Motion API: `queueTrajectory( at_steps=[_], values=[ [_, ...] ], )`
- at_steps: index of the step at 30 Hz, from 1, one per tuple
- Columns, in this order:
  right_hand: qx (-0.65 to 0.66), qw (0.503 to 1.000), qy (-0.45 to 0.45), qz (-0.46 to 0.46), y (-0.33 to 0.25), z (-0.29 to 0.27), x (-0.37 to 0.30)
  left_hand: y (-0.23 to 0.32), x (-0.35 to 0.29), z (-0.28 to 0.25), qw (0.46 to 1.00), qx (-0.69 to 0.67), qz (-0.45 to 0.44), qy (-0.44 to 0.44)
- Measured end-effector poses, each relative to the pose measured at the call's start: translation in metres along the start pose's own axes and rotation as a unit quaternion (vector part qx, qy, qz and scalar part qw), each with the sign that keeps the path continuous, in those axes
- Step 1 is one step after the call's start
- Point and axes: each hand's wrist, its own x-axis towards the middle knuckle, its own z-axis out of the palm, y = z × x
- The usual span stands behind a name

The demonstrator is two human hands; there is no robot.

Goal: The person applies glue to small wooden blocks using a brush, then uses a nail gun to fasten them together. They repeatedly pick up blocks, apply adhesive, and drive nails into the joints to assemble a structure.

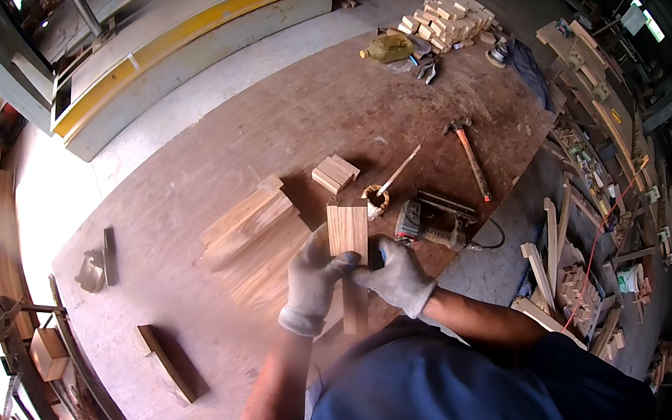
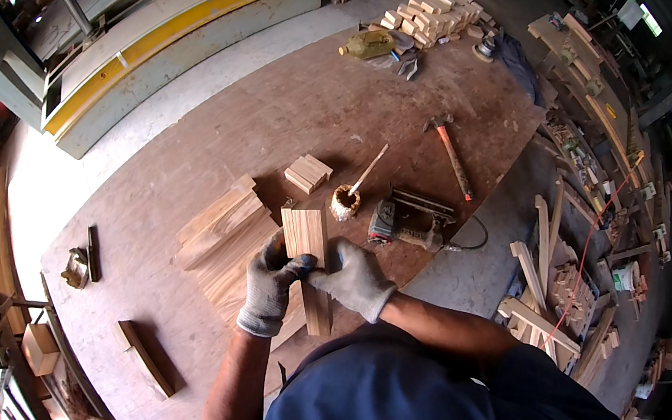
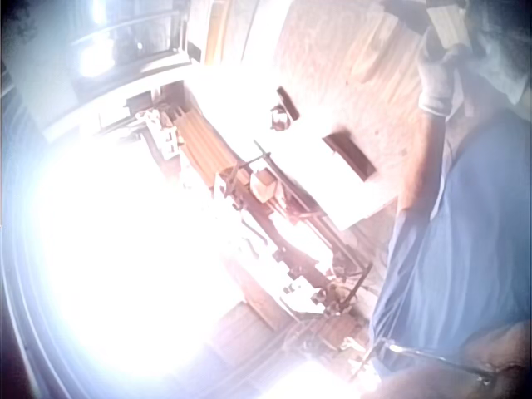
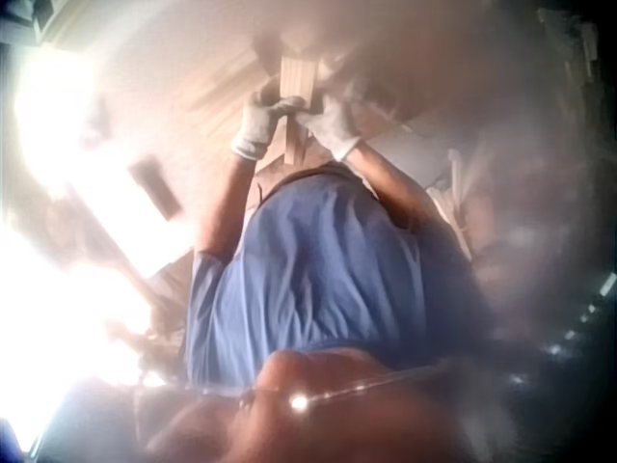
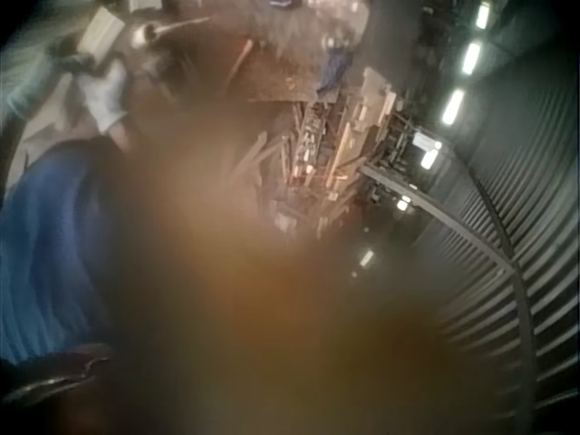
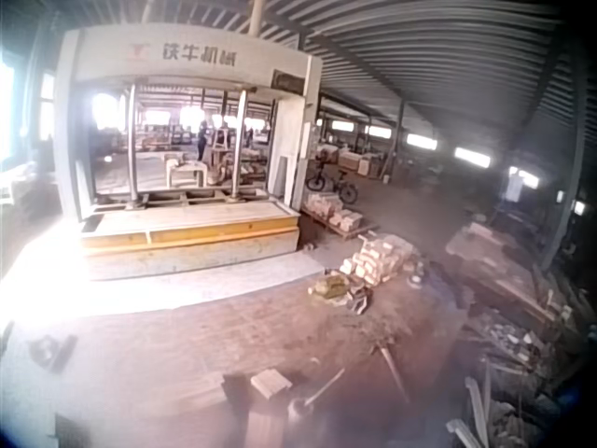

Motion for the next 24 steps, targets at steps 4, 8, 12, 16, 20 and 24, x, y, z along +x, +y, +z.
queueTrajectory(
  at_steps=[4,8,12,16,20,24],
  values=[
    [-0.001,1.000,0.000,0.000,0.001,0.002,0.002,-0.003,0.001,-0.003,1.000,-0.006,-0.007,0.001],
    [0.002,1.000,-0.013,0.011,0.002,0.002,0.001,-0.008,-0.001,-0.005,1.000,-0.010,-0.011,0.004],
    [0.003,1.000,-0.008,0.000,0.000,0.005,-0.001,-0.004,-0.005,-0.006,1.000,-0.019,-0.019,-0.001],
    [0.028,0.999,-0.021,0.020,-0.003,0.007,-0.002,-0.006,-0.007,-0.009,0.997,-0.074,-0.027,-0.014],
    [0.045,0.998,-0.030,0.011,0.003,0.010,-0.001,-0.008,-0.007,-0.012,0.995,-0.079,-0.062,-0.024],
    [0.099,0.993,-0.036,0.055,0.006,0.013,-0.003,-0.012,-0.008,-0.012,0.992,-0.071,-0.105,-0.024]
  ],
)
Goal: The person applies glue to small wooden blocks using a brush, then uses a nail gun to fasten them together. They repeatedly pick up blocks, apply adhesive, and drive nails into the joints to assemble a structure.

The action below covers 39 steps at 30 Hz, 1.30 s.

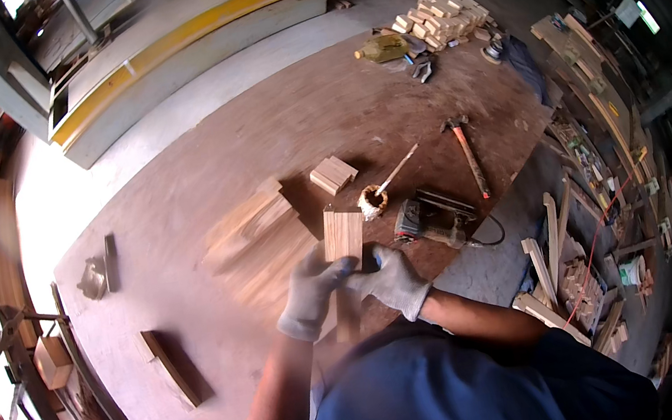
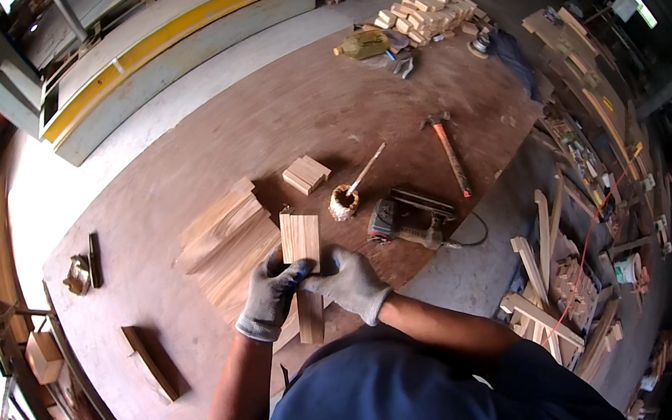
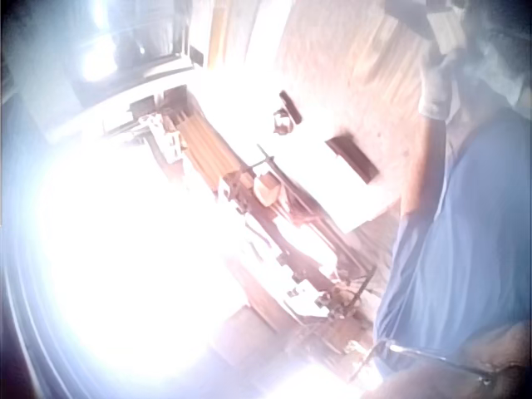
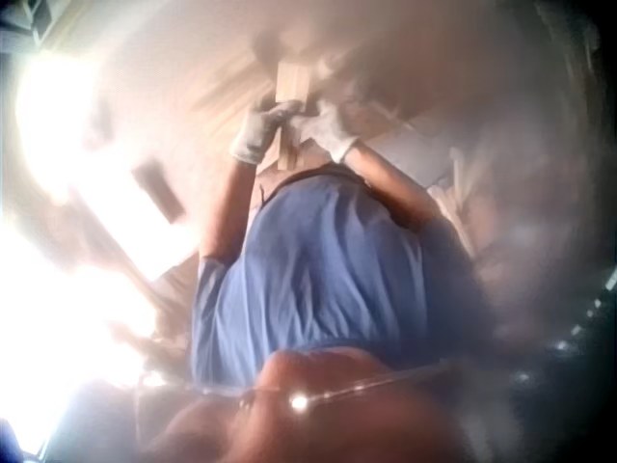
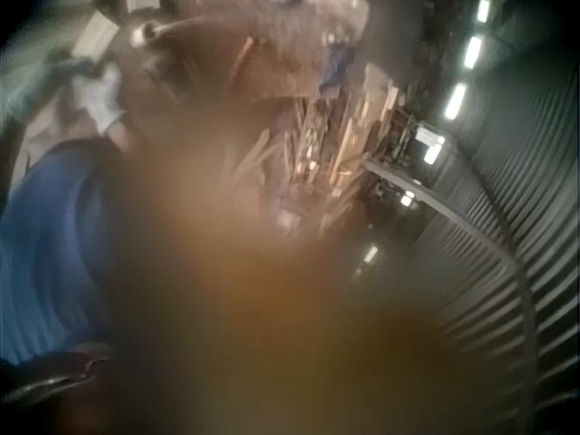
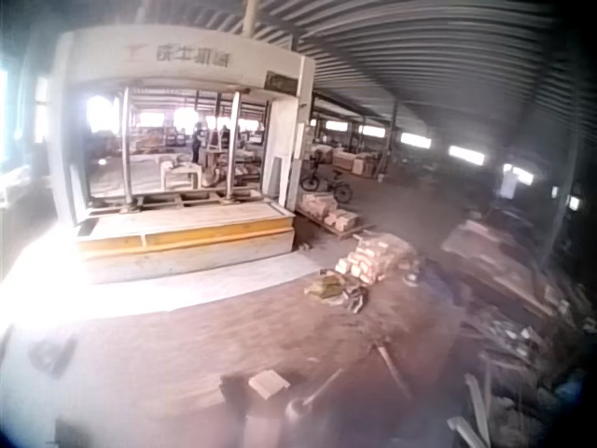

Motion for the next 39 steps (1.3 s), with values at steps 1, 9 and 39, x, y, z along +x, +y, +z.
queueTrajectory(
  at_steps=[1,9,39],
  values=[
    [0.002,0.999,-0.022,0.024,0.001,-0.004,-0.001,0.001,0.000,0.001,1.000,0.019,-0.004,0.000],
    [-0.098,0.993,0.007,0.061,0.052,-0.112,0.005,-0.005,0.011,0.007,0.858,0.495,0.030,0.134],
    [-0.067,0.935,0.264,0.227,0.111,-0.367,0.145,-0.108,0.040,-0.022,0.728,0.641,0.195,0.145]
  ],
)
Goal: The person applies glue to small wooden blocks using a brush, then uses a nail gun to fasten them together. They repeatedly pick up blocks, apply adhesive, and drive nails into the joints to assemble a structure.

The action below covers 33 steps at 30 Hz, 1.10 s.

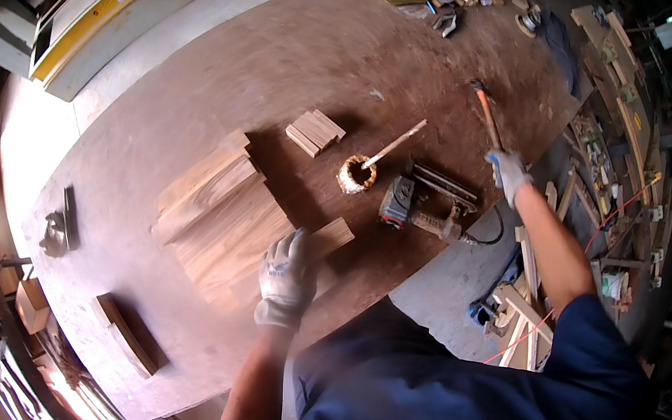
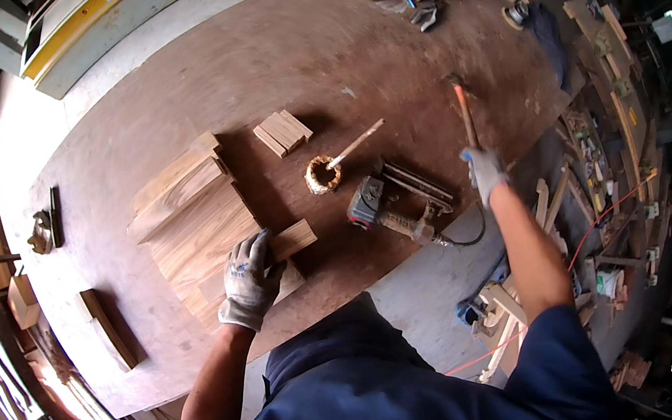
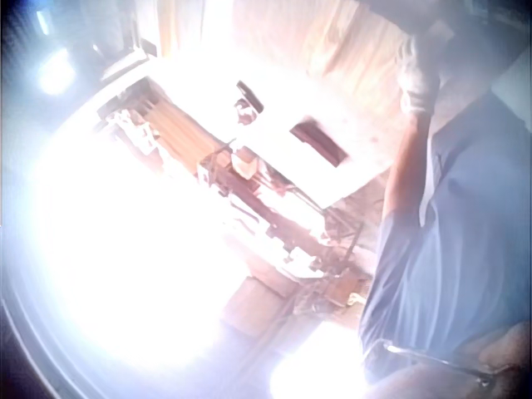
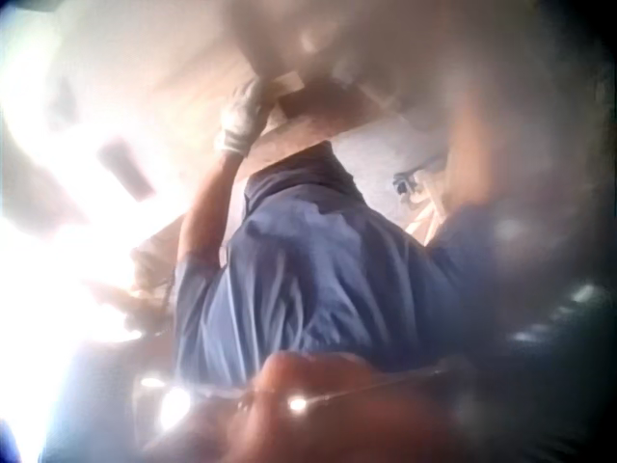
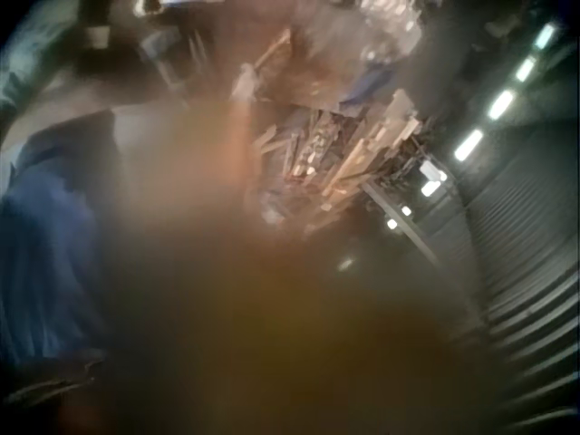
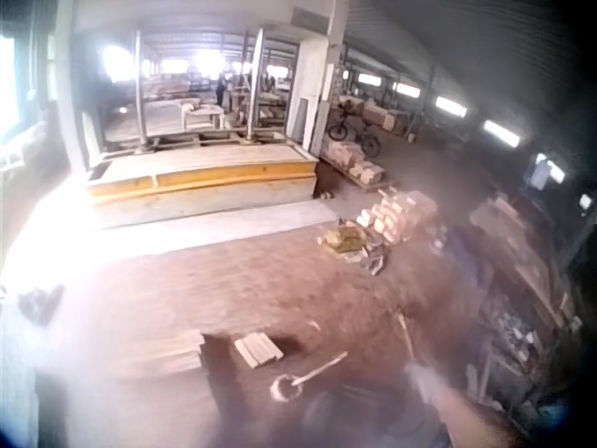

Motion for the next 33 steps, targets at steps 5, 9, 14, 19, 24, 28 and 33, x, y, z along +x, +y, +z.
queueTrajectory(
  at_steps=[5,9,14,19,24,28,33],
  values=[
    [0.090,0.968,-0.179,-0.150,0.024,0.005,-0.150,-0.007,0.000,0.007,1.000,-0.004,-0.006,-0.003],
    [0.107,0.980,-0.135,-0.102,-0.001,0.052,-0.221,-0.003,0.003,0.001,1.000,-0.008,-0.013,-0.017],
    [-0.168,0.927,-0.306,-0.139,-0.069,0.107,-0.268,-0.006,0.004,0.001,1.000,-0.015,-0.010,-0.011],
    [-0.427,0.713,-0.249,-0.498,-0.101,0.151,-0.251,-0.005,0.004,0.000,0.999,-0.021,-0.019,-0.028],
    [-0.514,0.655,-0.228,-0.505,-0.124,0.167,-0.257,-0.007,0.002,0.003,1.000,-0.022,-0.002,-0.004],
    [-0.592,0.596,-0.226,-0.493,-0.130,0.172,-0.259,-0.008,0.000,0.007,1.000,-0.012,0.001,0.001],
    [-0.461,0.655,-0.171,-0.574,-0.133,0.172,-0.256,-0.008,-0.001,0.009,1.000,-0.007,0.002,0.012]
  ],
)
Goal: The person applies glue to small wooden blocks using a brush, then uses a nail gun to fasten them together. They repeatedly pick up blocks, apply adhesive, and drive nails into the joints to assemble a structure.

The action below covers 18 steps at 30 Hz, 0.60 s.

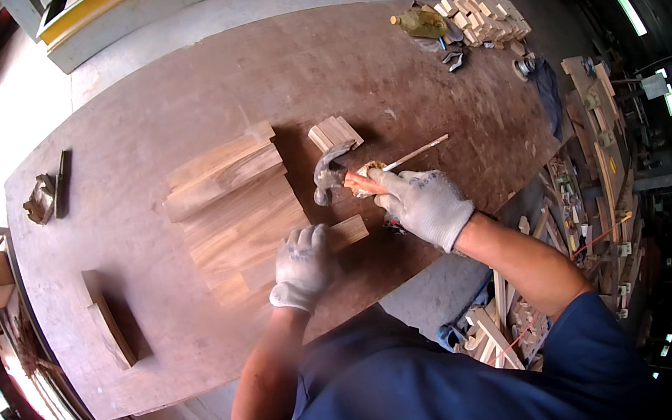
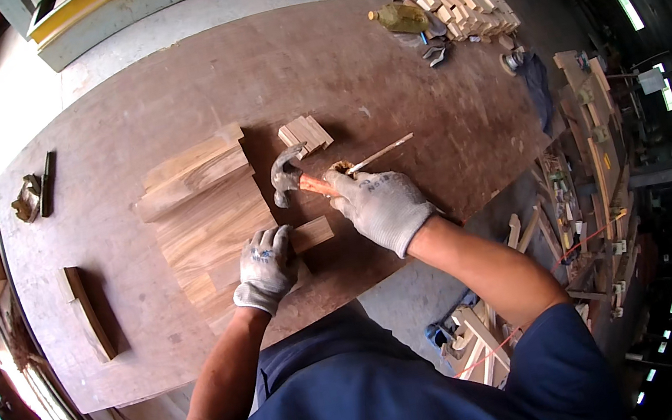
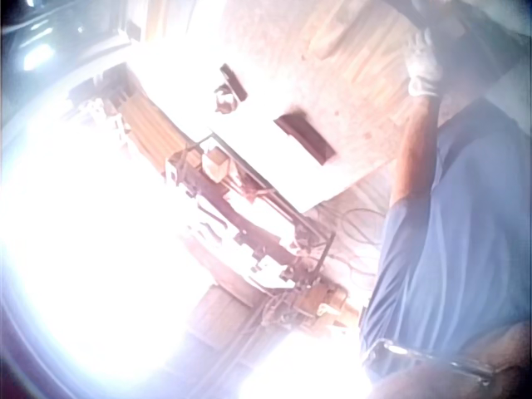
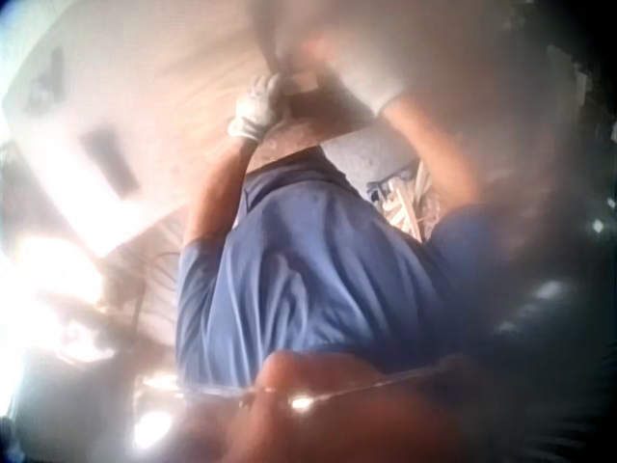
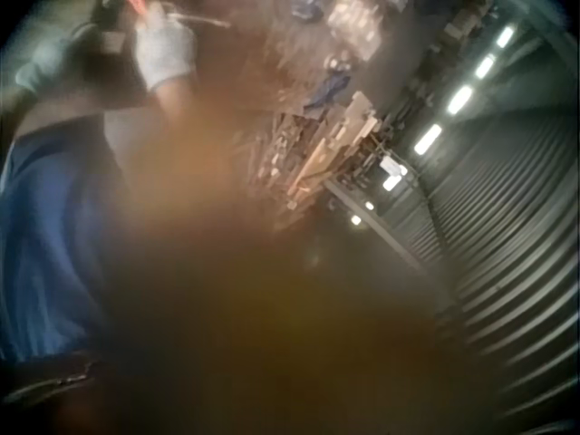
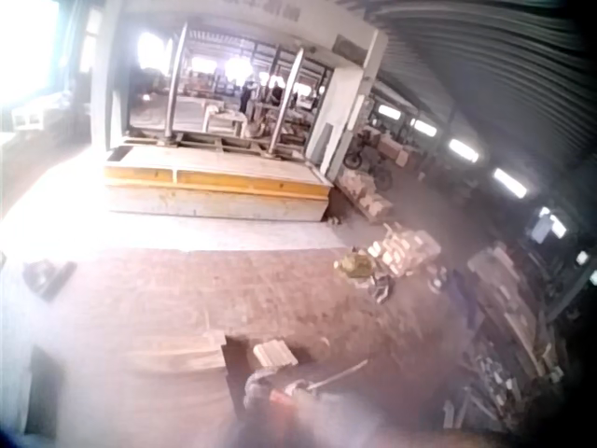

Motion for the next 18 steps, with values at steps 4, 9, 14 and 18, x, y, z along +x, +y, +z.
queueTrajectory(
  at_steps=[4,9,14,18],
  values=[
    [-0.097,0.977,-0.190,0.024,-0.011,0.003,-0.011,-0.001,0.001,0.002,1.000,0.002,0.006,-0.006],
    [0.005,0.999,-0.024,0.032,0.004,0.004,-0.006,-0.001,-0.001,0.002,1.000,0.007,0.015,0.008],
    [-0.027,0.995,-0.075,0.056,-0.004,-0.002,-0.011,0.000,0.001,-0.002,1.000,0.000,0.007,-0.001],
    [-0.003,0.993,-0.096,0.068,0.000,0.009,-0.028,0.002,0.004,-0.004,1.000,-0.002,0.004,-0.027]
  ],
)
